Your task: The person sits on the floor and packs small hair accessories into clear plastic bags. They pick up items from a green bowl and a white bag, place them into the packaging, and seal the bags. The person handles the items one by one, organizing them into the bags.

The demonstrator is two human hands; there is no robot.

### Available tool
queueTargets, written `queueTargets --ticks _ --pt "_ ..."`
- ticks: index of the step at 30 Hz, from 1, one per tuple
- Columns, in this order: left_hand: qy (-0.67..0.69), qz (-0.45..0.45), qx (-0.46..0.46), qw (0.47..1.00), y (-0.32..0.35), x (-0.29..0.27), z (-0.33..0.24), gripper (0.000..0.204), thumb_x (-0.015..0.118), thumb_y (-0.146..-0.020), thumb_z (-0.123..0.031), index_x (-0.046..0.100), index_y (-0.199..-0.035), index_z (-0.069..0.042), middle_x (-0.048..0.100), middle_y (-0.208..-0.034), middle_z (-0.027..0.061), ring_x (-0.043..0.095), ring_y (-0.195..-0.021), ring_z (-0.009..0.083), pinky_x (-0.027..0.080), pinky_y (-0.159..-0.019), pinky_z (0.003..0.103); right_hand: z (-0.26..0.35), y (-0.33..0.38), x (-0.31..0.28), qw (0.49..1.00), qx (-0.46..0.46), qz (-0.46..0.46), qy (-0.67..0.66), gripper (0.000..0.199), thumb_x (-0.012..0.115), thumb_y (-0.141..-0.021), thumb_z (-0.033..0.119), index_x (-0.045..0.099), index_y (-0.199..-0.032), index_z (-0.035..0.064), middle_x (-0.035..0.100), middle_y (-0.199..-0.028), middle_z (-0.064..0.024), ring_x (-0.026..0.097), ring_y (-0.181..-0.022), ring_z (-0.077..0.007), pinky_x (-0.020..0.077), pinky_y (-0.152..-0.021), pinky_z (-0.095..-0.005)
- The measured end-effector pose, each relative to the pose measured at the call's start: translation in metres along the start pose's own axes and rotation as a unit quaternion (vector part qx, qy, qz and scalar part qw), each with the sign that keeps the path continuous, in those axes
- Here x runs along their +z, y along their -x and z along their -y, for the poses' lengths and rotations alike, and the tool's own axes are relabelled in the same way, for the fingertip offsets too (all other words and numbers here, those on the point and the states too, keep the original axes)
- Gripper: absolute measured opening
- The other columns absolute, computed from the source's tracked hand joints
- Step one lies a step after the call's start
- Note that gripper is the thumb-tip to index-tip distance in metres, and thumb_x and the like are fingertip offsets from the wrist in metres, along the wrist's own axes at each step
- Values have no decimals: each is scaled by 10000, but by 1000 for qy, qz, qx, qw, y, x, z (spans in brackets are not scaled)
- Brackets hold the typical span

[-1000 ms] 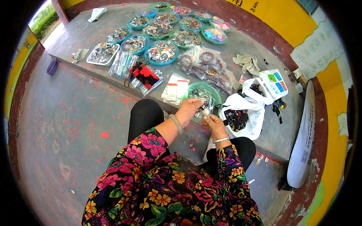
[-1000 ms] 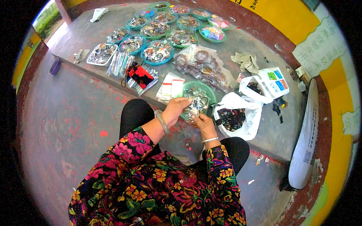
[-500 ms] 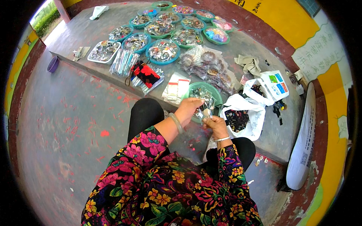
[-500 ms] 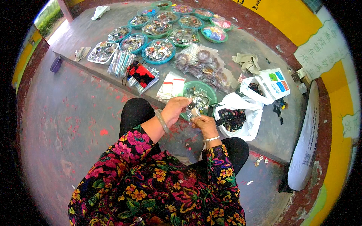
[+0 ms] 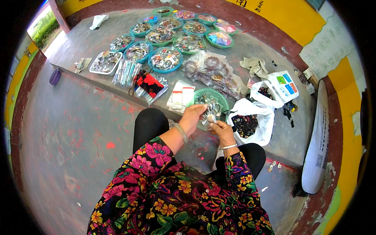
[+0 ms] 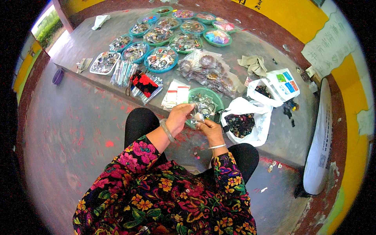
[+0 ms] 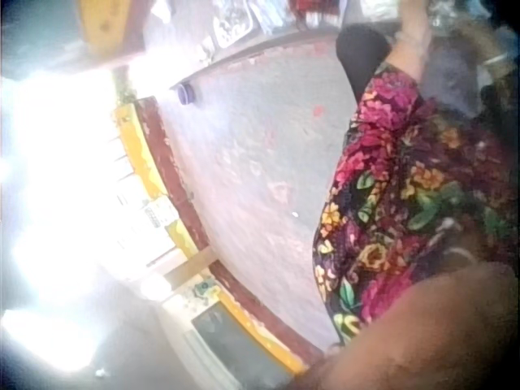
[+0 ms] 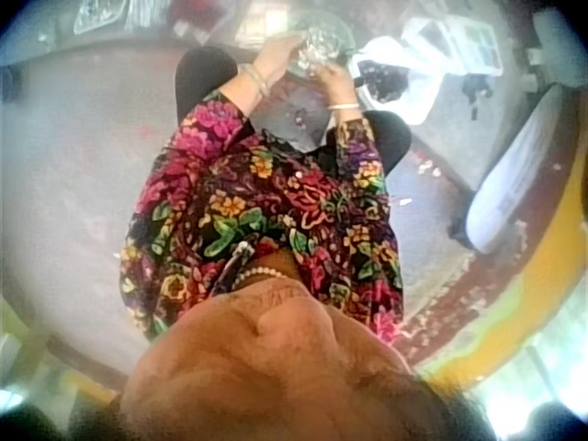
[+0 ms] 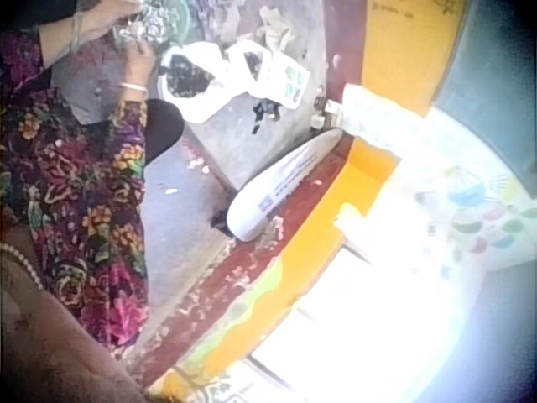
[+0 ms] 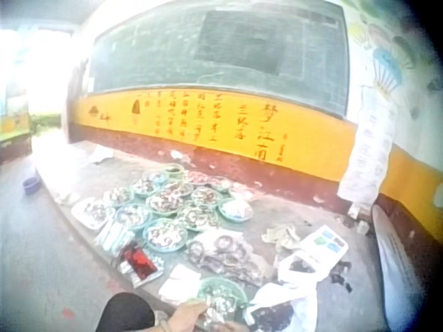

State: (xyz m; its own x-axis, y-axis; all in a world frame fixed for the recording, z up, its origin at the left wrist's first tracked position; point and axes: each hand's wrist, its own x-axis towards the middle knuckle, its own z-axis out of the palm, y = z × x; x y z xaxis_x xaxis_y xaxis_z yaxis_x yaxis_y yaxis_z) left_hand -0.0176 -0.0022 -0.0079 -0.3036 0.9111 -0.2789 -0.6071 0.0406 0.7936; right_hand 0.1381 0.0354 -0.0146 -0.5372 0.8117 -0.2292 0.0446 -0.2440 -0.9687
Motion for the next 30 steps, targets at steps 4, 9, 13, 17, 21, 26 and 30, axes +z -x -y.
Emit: queueTargets --ticks 4,9,13,17,21,26,30 --pt "-17 -2 -2 1000 3 3 -4 180 543 -854 -197 611 -821 -34 608 -757 26 531 -635 103 415 -614 254 5 1 -1 1000 8 -23 5 184 624 -802 158 653 -841 -19 647 -743 -63 579 -657 -98 452 -613 -227" --pt "-10 -5 0 1000 -1 -3 2 187 552 -850 -200 609 -823 -24 609 -756 32 536 -640 110 427 -616 260 -2 2 -6 999 -27 -8 16 162 614 -805 125 655 -816 -31 647 -748 -58 575 -666 -92 458 -643 -221" --pt "-6 6 -12 1000 -3 -9 4 186 561 -847 -213 609 -836 -35 595 -749 24 524 -648 104 425 -618 249 -9 1 -6 999 -38 4 16 192 611 -812 156 643 -835 -32 645 -753 -81 593 -672 -129 472 -667 -252" --pt "3 14 -46 999 7 5 -16 175 557 -852 -223 612 -853 -57 577 -757 9 506 -649 97 425 -625 240 -8 1 -6 998 -8 2 -61 176 607 -814 135 643 -848 -34 645 -766 -76 593 -689 -124 463 -662 -241" --pt "14 20 -38 999 6 5 -15 172 553 -854 -222 612 -852 -61 577 -762 2 505 -657 93 424 -628 238 -7 2 -5 995 13 -10 -98 187 604 -819 144 642 -865 -33 644 -767 -72 588 -699 -118 454 -649 -236" --pt "-30 22 -3 999 2 0 -7 174 555 -847 -204 607 -846 -38 598 -769 13 532 -676 97 426 -630 240 2 3 -3 1000 -13 -9 10 232 613 -817 203 627 -932 2 646 -816 -61 586 -708 -120 444 -628 -231" --pt "-109 33 -4 994 6 3 -8 178 576 -833 -178 615 -871 -9 604 -760 14 530 -663 85 425 -627 232 5 -3 -8 997 -43 -68 -19 267 649 -790 197 618 -988 22 639 -859 -28 572 -720 -100 436 -624 -217"
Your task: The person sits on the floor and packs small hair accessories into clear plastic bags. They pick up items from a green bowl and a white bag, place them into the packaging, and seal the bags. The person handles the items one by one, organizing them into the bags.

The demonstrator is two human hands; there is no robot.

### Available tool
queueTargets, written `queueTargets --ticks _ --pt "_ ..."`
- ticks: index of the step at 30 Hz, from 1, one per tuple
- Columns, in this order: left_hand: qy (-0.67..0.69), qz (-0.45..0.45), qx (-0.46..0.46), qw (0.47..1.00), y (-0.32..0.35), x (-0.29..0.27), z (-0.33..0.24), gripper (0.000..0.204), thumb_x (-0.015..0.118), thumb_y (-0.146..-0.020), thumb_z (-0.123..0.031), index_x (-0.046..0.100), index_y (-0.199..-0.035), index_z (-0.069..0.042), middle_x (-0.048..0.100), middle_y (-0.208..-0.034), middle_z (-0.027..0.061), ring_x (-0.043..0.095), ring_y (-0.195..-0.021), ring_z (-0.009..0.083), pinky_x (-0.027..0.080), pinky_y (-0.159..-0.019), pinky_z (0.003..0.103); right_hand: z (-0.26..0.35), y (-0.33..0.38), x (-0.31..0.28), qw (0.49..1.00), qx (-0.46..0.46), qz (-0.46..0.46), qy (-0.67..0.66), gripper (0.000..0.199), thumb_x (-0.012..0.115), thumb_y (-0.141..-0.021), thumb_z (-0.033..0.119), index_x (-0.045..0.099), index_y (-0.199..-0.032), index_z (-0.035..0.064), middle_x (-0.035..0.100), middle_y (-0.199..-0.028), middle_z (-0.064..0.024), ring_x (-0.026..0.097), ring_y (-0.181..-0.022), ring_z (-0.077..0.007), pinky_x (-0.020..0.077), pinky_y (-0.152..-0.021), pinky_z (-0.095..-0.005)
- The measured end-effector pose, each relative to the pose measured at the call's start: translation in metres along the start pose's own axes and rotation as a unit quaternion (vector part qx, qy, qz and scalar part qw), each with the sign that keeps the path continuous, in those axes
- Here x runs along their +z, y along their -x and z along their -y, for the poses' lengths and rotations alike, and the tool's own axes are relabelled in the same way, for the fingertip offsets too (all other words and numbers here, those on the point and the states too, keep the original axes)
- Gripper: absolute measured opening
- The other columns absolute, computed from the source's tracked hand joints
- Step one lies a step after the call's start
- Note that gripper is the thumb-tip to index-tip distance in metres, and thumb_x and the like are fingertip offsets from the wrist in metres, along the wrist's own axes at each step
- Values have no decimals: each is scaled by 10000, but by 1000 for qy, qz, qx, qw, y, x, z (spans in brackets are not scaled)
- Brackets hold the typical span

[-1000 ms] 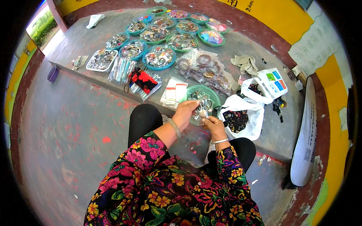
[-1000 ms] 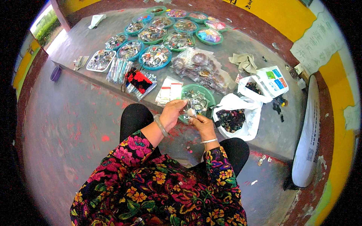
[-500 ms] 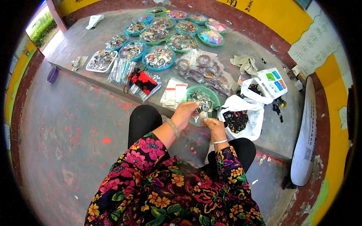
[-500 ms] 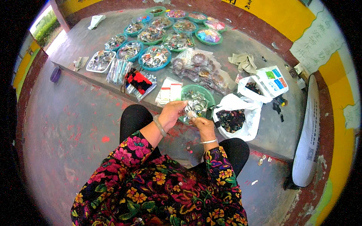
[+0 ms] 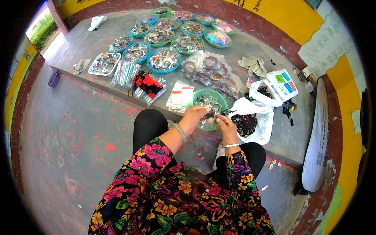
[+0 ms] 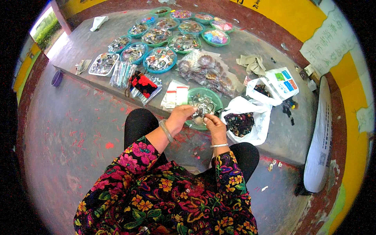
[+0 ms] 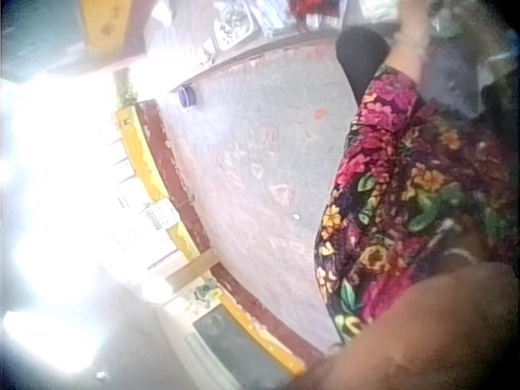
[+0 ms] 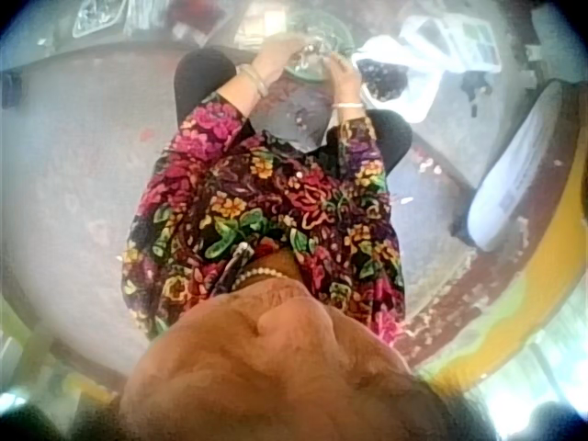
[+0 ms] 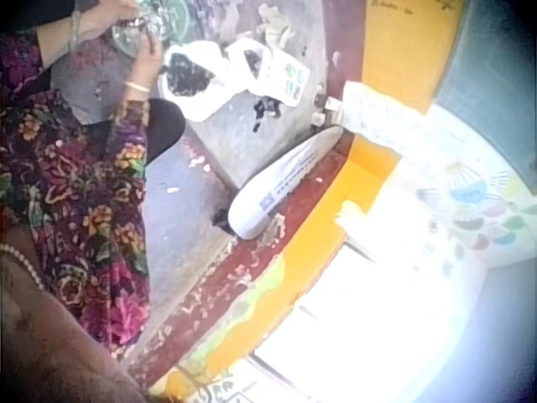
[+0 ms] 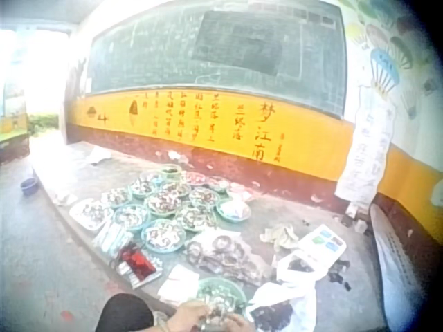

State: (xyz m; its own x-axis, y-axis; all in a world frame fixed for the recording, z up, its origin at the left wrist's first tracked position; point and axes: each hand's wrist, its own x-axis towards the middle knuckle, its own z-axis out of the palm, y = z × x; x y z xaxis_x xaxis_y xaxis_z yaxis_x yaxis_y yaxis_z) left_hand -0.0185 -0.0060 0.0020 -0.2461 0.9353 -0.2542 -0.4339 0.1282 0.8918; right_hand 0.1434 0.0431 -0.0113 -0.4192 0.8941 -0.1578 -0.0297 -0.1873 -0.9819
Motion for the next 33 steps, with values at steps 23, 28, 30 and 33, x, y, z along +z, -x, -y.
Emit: queueTargets --ticks 23,28,30,33 --pt "-15 17 -69 997 6 4 1 183 568 -840 -161 612 -824 16 587 -779 30 514 -704 99 414 -638 248 -2 -1 -4 997 65 -11 -28 186 624 -805 199 639 -848 19 606 -715 -6 533 -646 -69 410 -566 -203" --pt "-52 -38 -53 997 6 2 9 193 580 -830 -174 607 -811 17 580 -760 27 510 -679 95 412 -606 246 -7 5 0 982 140 127 26 183 633 -791 162 624 -893 11 600 -722 -13 531 -619 -77 400 -548 -198" --pt "-44 -49 -59 996 4 0 12 195 582 -828 -174 608 -808 18 578 -759 26 504 -683 91 409 -610 247 -19 3 -2 970 176 167 -6 141 626 -789 122 617 -885 18 609 -718 -29 564 -623 -96 420 -549 -204" --pt "-33 -50 -77 995 7 -7 9 189 585 -824 -176 603 -855 10 578 -794 23 499 -713 90 400 -627 238 -15 6 -1 969 208 134 -4 102 612 -795 105 610 -853 22 623 -723 -50 600 -631 -128 441 -549 -211"
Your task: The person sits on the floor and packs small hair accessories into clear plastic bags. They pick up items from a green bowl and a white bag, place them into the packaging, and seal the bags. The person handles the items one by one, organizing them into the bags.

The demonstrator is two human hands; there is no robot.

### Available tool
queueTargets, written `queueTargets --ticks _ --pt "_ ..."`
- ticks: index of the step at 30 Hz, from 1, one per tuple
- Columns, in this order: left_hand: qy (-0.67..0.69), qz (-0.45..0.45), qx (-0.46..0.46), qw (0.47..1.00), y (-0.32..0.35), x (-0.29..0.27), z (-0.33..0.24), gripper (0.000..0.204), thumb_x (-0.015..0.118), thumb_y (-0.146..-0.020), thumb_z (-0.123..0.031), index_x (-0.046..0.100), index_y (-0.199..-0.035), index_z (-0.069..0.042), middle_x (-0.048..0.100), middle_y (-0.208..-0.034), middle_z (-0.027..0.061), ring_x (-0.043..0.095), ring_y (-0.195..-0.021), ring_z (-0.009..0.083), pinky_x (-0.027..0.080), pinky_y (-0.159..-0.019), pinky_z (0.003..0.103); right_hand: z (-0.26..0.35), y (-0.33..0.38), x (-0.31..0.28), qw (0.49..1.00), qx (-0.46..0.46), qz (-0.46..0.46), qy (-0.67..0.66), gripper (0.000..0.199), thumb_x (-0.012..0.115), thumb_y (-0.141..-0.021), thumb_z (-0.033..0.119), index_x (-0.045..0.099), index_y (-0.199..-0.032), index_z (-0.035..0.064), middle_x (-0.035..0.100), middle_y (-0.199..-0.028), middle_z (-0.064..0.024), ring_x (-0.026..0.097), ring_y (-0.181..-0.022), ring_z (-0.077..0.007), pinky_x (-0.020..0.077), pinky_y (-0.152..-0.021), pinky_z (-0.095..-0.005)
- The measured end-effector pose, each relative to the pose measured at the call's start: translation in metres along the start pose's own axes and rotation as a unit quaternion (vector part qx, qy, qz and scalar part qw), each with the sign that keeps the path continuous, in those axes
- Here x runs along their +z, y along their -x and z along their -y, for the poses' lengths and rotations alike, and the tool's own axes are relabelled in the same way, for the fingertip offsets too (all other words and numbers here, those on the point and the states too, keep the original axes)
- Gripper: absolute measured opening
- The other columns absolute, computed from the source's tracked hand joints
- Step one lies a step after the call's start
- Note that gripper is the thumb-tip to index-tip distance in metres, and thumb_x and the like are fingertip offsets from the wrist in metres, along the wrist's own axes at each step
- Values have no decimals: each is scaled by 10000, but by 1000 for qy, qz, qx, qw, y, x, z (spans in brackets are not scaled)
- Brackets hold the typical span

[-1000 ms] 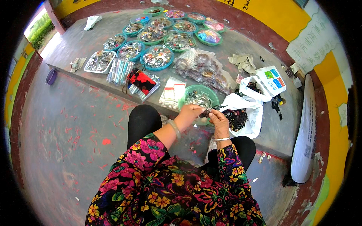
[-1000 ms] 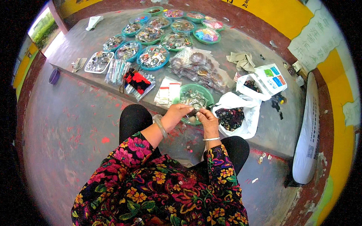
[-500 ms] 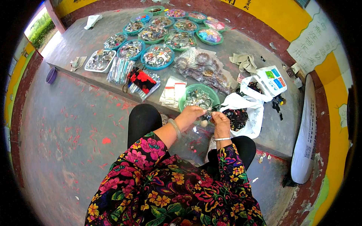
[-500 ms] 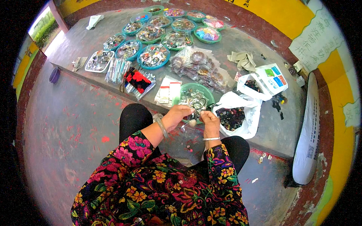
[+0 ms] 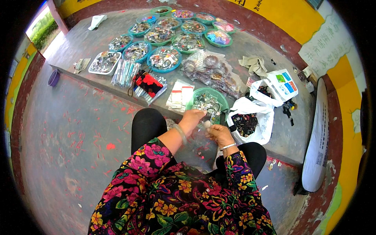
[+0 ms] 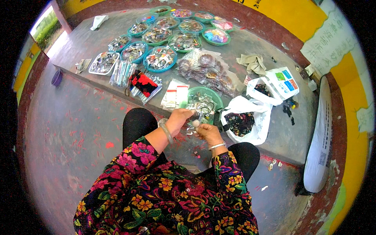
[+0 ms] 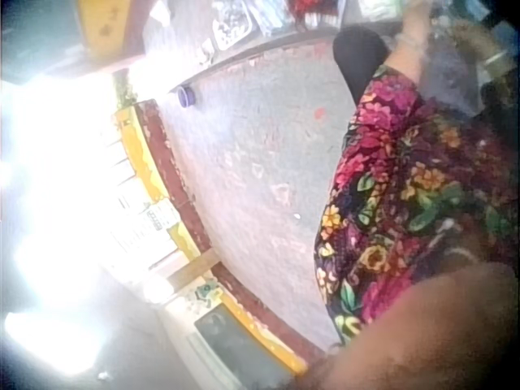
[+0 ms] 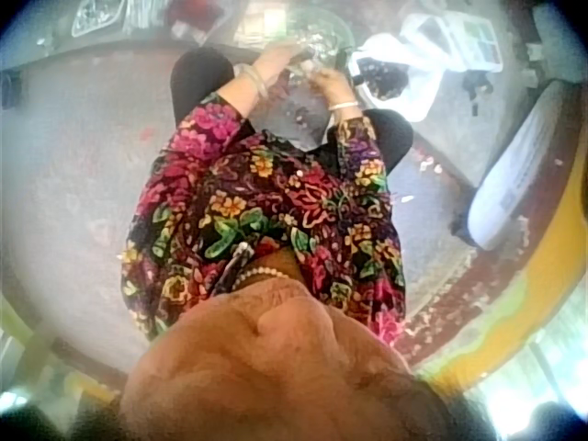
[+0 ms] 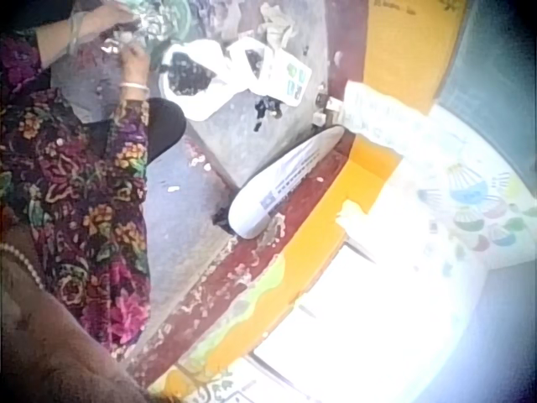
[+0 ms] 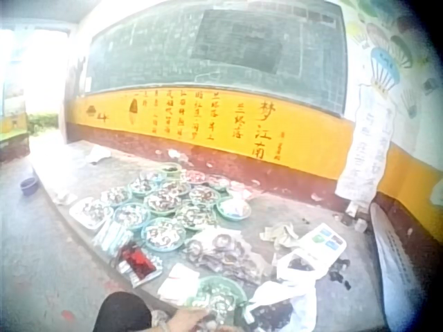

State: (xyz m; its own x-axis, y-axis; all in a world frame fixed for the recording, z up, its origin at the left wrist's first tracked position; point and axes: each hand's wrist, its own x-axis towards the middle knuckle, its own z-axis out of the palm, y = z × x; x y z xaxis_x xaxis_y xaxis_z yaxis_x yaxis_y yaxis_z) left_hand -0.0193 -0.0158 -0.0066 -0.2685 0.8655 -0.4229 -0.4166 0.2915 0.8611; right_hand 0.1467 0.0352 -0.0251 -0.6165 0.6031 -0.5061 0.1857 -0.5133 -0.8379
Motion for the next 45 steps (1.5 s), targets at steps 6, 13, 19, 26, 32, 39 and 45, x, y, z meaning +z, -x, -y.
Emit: queueTargets --ticks 6,13,19,26,32,39,45 --pt "83 -94 79 989 6 -18 -25 315 556 -832 -231 538 -1058 -12 583 -972 60 508 -889 129 379 -751 285 -9 -10 -9 996 -12 -89 -21 93 600 -794 87 579 -860 25 621 -715 -59 610 -608 -144 458 -517 -218" --pt "213 -184 133 950 3 -47 -33 253 452 -869 -220 536 -1024 -39 586 -1021 68 524 -973 147 375 -762 290 -27 -34 -7 993 37 -108 -17 123 600 -794 110 545 -876 37 615 -734 -67 616 -599 -161 457 -481 -225" --pt "249 -172 150 941 0 -50 -34 190 446 -860 -178 560 -951 -56 601 -950 48 552 -938 137 388 -708 267 -24 -84 -3 995 -1 -88 -55 137 549 -825 126 534 -925 33 624 -787 -104 629 -643 -189 482 -505 -257" --pt "239 -193 147 940 -5 -52 -37 202 433 -863 -186 554 -944 -47 596 -960 60 549 -935 147 381 -727 278 -8 -101 -27 990 63 -126 -18 252 563 -814 140 513 -1038 35 624 -888 -118 625 -748 -204 482 -568 -298" --pt "257 -255 203 910 -6 -68 -47 239 399 -882 -218 550 -978 -58 600 -982 50 527 -932 126 360 -762 264 63 -25 -23 993 -1 -60 106 249 557 -827 159 570 -1030 16 637 -862 -70 609 -716 -137 453 -580 -229" --pt "259 -330 205 884 -9 -81 -50 214 409 -876 -190 543 -973 -53 595 -966 55 536 -910 141 347 -800 290 59 16 -76 977 -45 -93 186 229 554 -835 181 611 -977 10 647 -835 -58 603 -680 -101 436 -550 -197" --pt "184 -316 213 906 -56 -94 9 164 530 -825 -155 596 -925 -44 613 -881 38 554 -785 147 412 -709 267 61 11 -71 969 -98 -95 205 202 544 -836 161 623 -932 2 648 -818 -59 602 -661 -94 439 -539 -199"
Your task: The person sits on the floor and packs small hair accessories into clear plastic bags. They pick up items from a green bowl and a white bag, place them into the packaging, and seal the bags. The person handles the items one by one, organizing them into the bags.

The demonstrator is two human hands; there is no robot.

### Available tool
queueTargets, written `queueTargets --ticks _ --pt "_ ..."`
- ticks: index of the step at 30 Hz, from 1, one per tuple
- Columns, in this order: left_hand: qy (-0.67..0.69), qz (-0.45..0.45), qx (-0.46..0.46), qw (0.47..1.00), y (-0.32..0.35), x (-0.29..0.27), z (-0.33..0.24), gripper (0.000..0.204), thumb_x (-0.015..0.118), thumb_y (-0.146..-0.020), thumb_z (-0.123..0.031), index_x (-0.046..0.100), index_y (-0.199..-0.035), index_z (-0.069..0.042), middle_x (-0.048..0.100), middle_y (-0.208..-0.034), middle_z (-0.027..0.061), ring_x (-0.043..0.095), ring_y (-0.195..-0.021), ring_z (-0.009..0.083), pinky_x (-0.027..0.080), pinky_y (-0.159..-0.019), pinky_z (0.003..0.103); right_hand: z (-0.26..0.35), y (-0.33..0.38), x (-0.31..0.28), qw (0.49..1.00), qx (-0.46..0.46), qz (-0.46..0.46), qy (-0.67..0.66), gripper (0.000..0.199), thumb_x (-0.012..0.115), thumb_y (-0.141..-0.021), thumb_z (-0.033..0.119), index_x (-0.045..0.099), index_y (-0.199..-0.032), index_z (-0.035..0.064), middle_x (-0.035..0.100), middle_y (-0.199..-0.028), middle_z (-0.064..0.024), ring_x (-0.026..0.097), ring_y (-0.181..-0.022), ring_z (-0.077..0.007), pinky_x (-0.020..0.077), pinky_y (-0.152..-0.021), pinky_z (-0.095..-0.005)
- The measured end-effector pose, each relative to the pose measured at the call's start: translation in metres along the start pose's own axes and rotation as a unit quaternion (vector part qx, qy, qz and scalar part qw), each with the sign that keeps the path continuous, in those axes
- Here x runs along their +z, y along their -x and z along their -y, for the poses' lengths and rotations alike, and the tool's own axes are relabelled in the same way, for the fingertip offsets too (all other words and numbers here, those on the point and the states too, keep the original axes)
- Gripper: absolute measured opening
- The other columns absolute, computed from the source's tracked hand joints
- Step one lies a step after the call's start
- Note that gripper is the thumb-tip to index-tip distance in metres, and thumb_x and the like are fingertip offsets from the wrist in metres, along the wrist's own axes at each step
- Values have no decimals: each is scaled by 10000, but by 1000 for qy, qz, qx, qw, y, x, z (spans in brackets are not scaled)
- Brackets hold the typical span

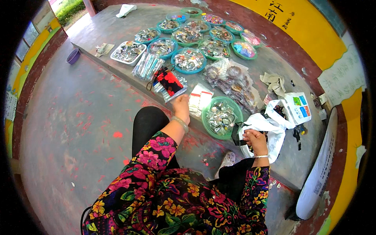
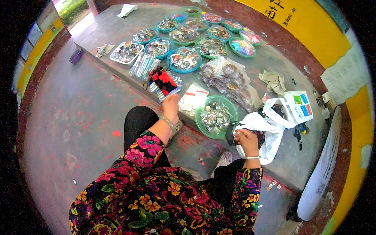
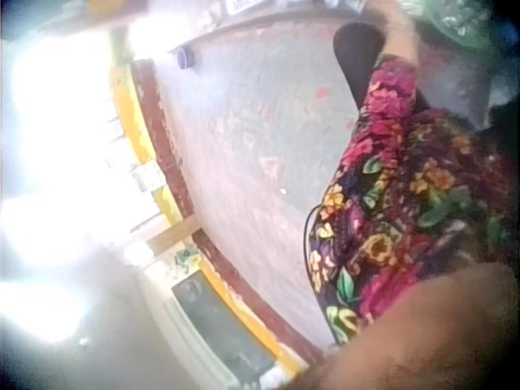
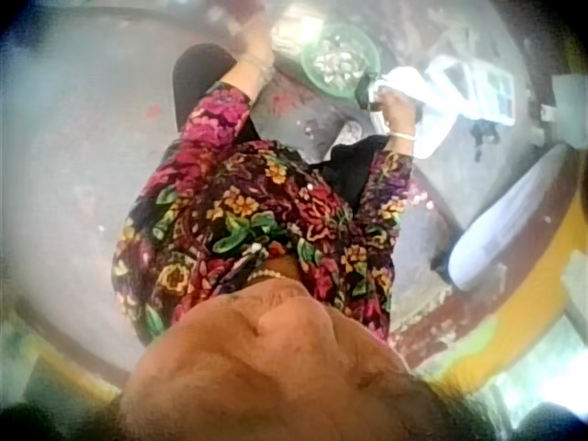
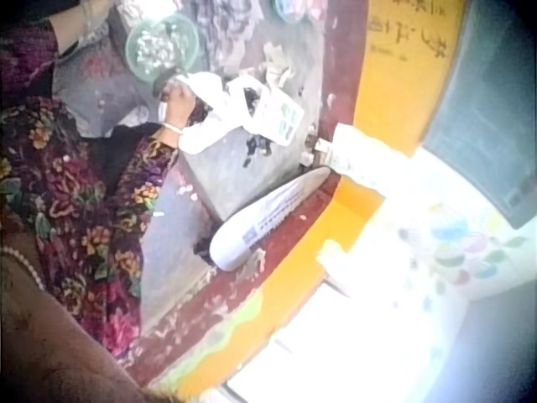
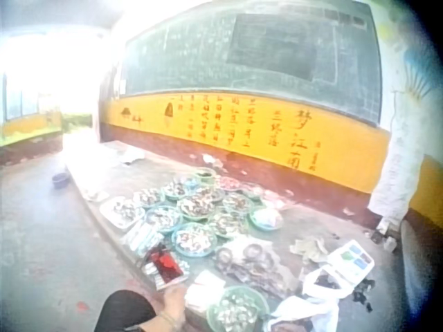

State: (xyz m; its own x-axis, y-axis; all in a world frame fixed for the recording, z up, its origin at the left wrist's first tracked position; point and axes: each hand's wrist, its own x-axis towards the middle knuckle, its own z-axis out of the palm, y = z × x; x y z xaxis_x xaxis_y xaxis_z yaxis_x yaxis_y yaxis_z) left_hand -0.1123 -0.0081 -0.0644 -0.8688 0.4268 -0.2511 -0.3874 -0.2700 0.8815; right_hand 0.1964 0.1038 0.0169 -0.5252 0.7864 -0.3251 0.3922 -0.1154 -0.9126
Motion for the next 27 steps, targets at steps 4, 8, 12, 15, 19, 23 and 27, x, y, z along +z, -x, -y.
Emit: queueTargets --ticks 4,8,12,15,19,23,27 --pt "-273 -83 23 958 -4 6 41 210 556 -779 -180 615 -876 -3 632 -837 150 603 -768 218 449 -709 331 -6 -6 8 999 -30 20 36 194 559 -823 133 620 -934 -14 643 -783 -60 601 -647 -96 437 -536 -197" --pt "-416 -89 -7 905 -21 -5 87 323 627 -717 -266 624 -903 -3 623 -884 190 593 -831 330 448 -764 381 3 -4 17 997 -42 25 56 188 567 -812 103 615 -919 -45 631 -745 -56 583 -630 -97 452 -574 -209" --pt "-468 -99 24 878 -43 -7 115 350 653 -698 -255 610 -920 12 606 -934 213 579 -879 346 444 -789 392 -3 -7 14 996 -41 31 70 195 564 -802 102 613 -913 -50 632 -737 -59 583 -642 -97 458 -605 -216" --pt "-528 -96 16 844 -51 -3 114 372 681 -674 -256 600 -913 17 596 -951 221 563 -923 358 438 -804 410 -5 -10 15 995 -35 31 89 185 557 -793 88 619 -910 -41 634 -730 -70 590 -648 -108 460 -613 -223" --pt "-592 -88 -35 801 -52 9 98 415 706 -649 -270 583 -938 1 589 -969 208 552 -952 354 438 -812 422 4 -11 21 994 -22 38 98 187 555 -795 89 619 -914 -41 639 -743 -76 601 -664 -117 465 -622 -226" --pt "-628 -86 -33 773 -62 11 106 303 618 -701 -205 563 -959 -57 567 -976 149 534 -958 321 419 -808 427 6 -13 26 994 -4 40 104 187 546 -803 86 617 -920 -42 642 -773 -84 614 -695 -126 477 -640 -230" --pt "-612 -128 31 780 -65 9 124 244 590 -696 -153 550 -918 -60 566 -930 142 531 -924 318 411 -795 434 11 -16 31 992 6 49 114 183 546 -804 85 617 -918 -40 643 -785 -84 615 -700 -126 481 -636 -230"
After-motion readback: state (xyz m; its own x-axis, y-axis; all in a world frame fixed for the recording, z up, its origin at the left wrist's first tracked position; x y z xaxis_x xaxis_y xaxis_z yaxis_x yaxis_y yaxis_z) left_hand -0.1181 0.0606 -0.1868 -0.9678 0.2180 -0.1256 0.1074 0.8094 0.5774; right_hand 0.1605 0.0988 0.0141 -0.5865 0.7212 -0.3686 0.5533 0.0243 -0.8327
